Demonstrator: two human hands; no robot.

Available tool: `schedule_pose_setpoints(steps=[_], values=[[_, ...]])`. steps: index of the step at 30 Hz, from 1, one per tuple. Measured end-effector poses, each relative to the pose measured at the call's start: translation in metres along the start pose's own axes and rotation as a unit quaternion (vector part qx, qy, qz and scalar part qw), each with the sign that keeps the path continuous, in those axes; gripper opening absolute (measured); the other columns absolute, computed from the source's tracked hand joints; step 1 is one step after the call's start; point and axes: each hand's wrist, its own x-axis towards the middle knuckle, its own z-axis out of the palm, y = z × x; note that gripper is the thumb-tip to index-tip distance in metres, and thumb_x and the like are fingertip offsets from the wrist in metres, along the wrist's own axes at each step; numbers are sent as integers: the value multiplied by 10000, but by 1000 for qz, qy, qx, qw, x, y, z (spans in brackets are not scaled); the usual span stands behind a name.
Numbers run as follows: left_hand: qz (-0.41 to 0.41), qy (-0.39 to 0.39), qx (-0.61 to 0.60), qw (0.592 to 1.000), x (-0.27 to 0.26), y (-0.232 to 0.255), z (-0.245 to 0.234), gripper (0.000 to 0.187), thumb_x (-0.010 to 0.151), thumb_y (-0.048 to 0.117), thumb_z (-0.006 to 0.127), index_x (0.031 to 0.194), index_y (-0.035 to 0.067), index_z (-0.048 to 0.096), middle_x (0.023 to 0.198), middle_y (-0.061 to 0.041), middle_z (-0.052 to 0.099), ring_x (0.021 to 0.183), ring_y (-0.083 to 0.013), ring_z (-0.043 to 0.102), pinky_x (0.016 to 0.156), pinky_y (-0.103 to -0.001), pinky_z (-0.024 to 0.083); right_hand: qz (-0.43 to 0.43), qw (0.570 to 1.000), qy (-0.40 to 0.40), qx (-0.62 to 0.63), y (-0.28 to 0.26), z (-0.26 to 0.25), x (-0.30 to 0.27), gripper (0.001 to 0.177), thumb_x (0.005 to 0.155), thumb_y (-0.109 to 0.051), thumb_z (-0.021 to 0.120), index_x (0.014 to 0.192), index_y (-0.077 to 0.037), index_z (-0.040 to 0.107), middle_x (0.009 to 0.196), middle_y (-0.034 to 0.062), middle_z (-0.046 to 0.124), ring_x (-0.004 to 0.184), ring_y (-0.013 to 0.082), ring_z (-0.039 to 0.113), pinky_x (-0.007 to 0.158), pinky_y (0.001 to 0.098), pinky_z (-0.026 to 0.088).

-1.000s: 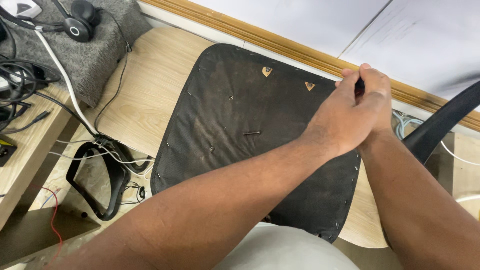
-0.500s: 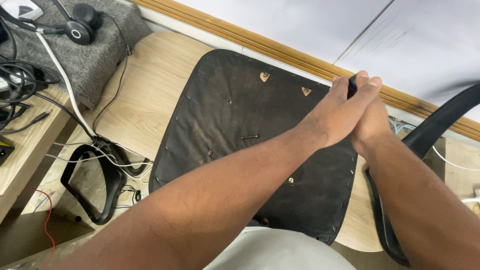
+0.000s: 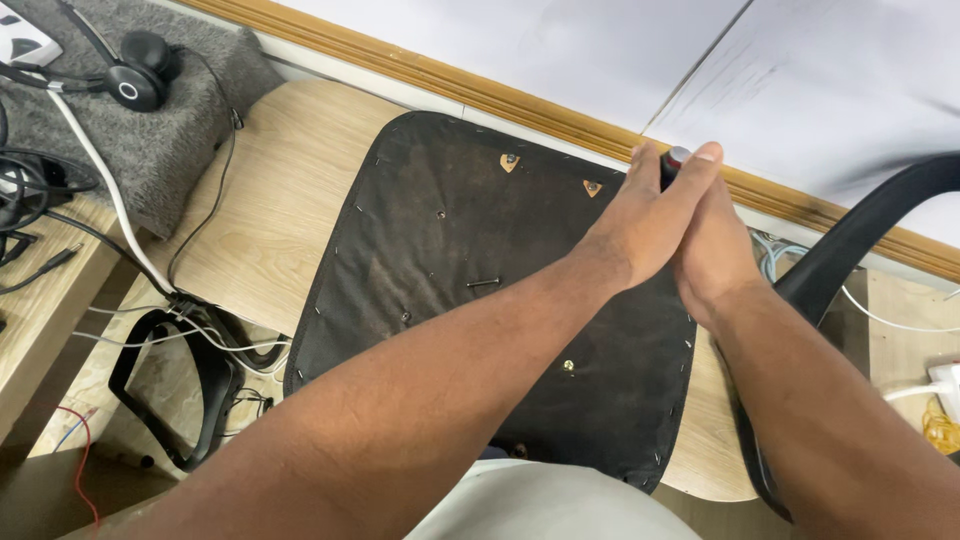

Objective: The person uses a screwdriver to remove screws from the underside of a black chair seat placed on a wooden table. The person systematically unscrews multiple fasteners while stabilizing the seat with the other hand.

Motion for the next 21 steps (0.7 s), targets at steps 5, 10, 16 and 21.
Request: schedule_pose_setpoints(steps=[5, 10, 16, 21], values=[[29, -25, 91, 995, -13, -7, 16, 1051, 942, 723, 287, 1613, -56, 71, 1671, -326, 133, 1529, -454, 206, 1185, -529, 268, 109, 992, 54, -18, -19, 6, 10, 389, 1079, -519, 395, 1088, -145, 505, 1006, 22, 562, 866, 167, 540, 830, 392, 543], [5, -4, 75, 997, -17, -7, 24, 1127, 921, 755, 304, 1613, -93, 36, 1624, -365, 202, 1486, -474, 307, 1160, -536, 340, 123, 989, 79, 11, -14, 14, 9, 475, 1033, -596, 375, 1235, -193, 523, 1218, 2, 634, 1056, 172, 557, 923, 408, 487], [-14, 8, 60, 998, 2, -8, 1, 1143, 899, 792, 292, 1607, -85, 109, 1549, -354, 373, 1426, -448, 452, 1152, -517, 400, 49, 999, 1, -20, 0, 6, 0, 605, 1017, -614, 312, 1348, -150, 514, 1319, 82, 577, 1258, 204, 534, 1101, 395, 426], [-20, -20, 95, 995, -5, -8, 5, 1101, 887, 768, 277, 1587, -70, 140, 1581, -322, 307, 1483, -437, 324, 1161, -559, 325, 95, 994, 61, 12, -17, 2, 17, 495, 1067, -541, 364, 1266, -106, 494, 1156, 86, 619, 1000, 208, 601, 919, 395, 536]])
